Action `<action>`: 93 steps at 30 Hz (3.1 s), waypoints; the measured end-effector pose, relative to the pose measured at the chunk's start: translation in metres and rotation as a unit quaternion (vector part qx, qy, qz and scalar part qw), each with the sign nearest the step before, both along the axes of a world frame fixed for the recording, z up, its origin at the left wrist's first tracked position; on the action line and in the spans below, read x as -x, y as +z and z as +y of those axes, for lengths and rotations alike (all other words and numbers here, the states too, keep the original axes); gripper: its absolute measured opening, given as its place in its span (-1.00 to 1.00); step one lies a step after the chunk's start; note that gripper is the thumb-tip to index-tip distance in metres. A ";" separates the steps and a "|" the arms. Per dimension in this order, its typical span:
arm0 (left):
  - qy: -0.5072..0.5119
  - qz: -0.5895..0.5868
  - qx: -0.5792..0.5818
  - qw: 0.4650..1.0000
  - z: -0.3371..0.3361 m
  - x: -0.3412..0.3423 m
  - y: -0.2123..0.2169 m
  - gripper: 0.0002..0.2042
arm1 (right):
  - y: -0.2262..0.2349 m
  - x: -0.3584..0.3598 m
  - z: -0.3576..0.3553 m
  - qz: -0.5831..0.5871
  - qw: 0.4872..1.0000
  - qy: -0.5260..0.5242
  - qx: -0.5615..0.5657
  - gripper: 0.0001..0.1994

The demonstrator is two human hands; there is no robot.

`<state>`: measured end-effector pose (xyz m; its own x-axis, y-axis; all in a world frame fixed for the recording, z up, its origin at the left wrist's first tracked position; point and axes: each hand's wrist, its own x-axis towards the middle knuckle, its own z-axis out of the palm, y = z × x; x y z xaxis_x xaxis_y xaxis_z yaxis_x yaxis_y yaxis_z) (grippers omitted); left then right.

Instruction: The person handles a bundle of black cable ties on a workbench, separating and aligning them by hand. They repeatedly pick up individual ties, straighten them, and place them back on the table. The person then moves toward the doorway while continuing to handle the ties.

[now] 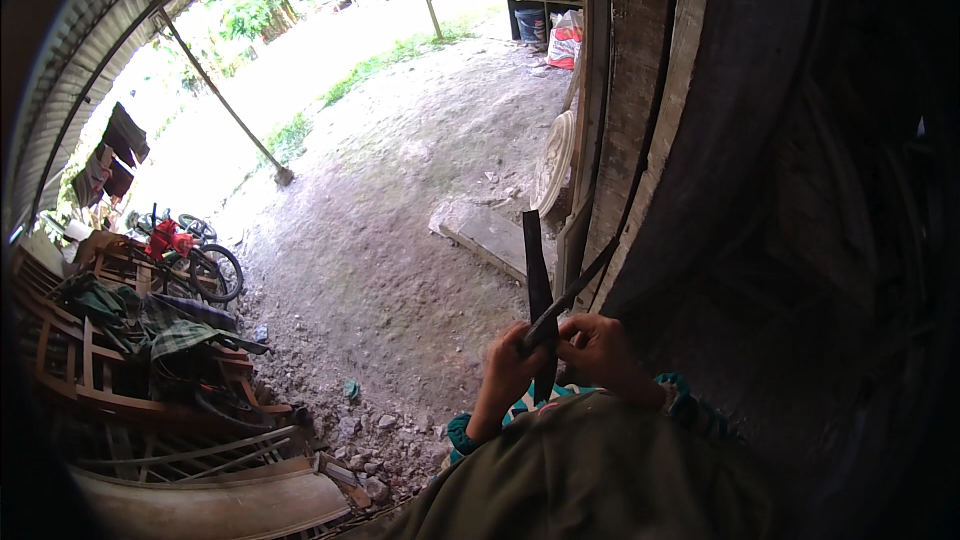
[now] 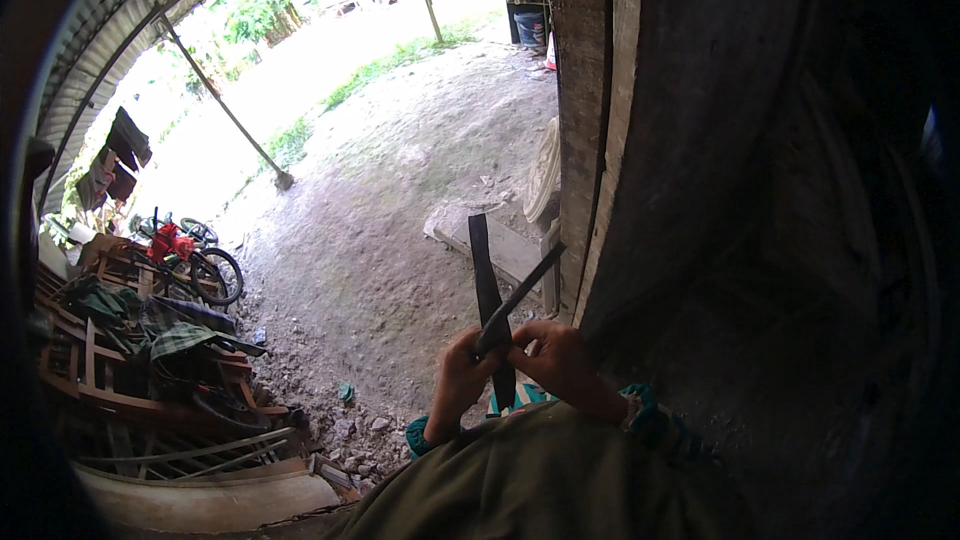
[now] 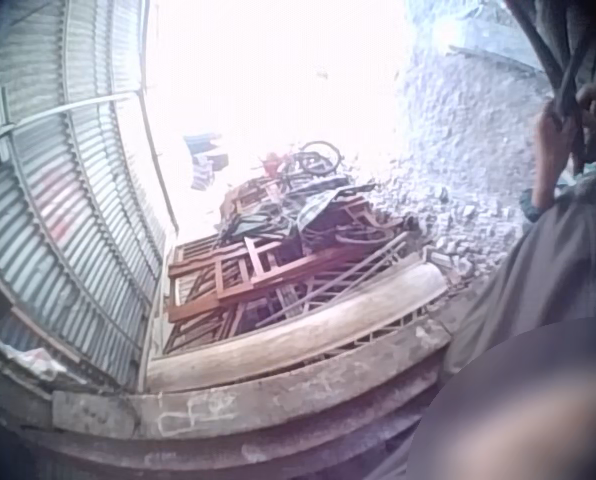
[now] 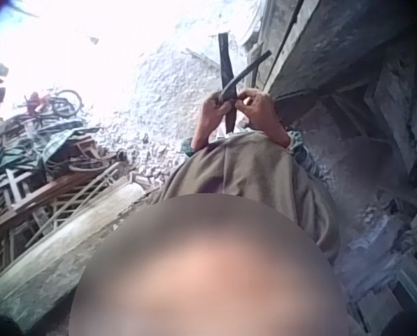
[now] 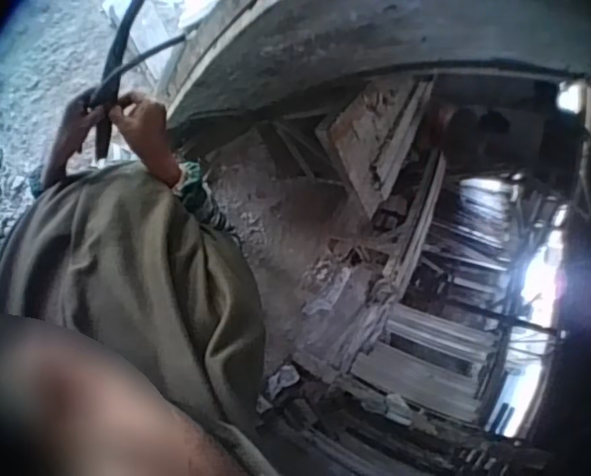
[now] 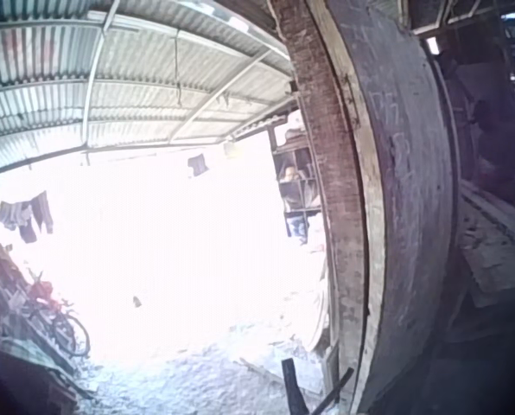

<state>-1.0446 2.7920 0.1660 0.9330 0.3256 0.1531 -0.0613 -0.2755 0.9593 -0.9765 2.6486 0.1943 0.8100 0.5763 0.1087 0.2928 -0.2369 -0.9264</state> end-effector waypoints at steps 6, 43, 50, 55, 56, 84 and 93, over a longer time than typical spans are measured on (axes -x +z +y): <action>-0.075 0.016 0.162 0.984 -0.008 0.002 0.000 -0.79 | -0.007 -0.003 -0.002 0.006 0.999 -0.020 -0.027 -0.84; -0.008 -0.269 0.591 0.761 0.086 0.063 0.028 -0.81 | -0.046 -0.047 -0.022 -0.095 0.985 -0.135 0.052 -0.84; 0.016 -0.357 0.510 0.782 0.119 0.076 0.045 -0.84 | -0.063 -0.062 -0.038 0.311 0.918 -0.080 -0.233 -0.82; 0.172 -0.184 0.491 0.834 0.088 0.045 0.027 -0.90 | -0.055 -0.052 -0.029 0.490 0.805 -0.011 -0.334 -0.69; 0.124 -0.162 0.473 0.857 0.079 0.039 0.024 -0.91 | -0.052 -0.050 -0.026 0.523 0.779 0.012 -0.345 -0.69; -0.009 0.058 0.154 0.986 0.012 0.016 0.031 -0.83 | 0.000 -0.003 0.007 0.113 0.989 0.054 -0.076 -0.85; -0.013 0.067 0.129 0.989 0.012 0.014 0.027 -0.82 | 0.000 -0.002 0.008 0.018 0.998 0.035 -0.053 -0.85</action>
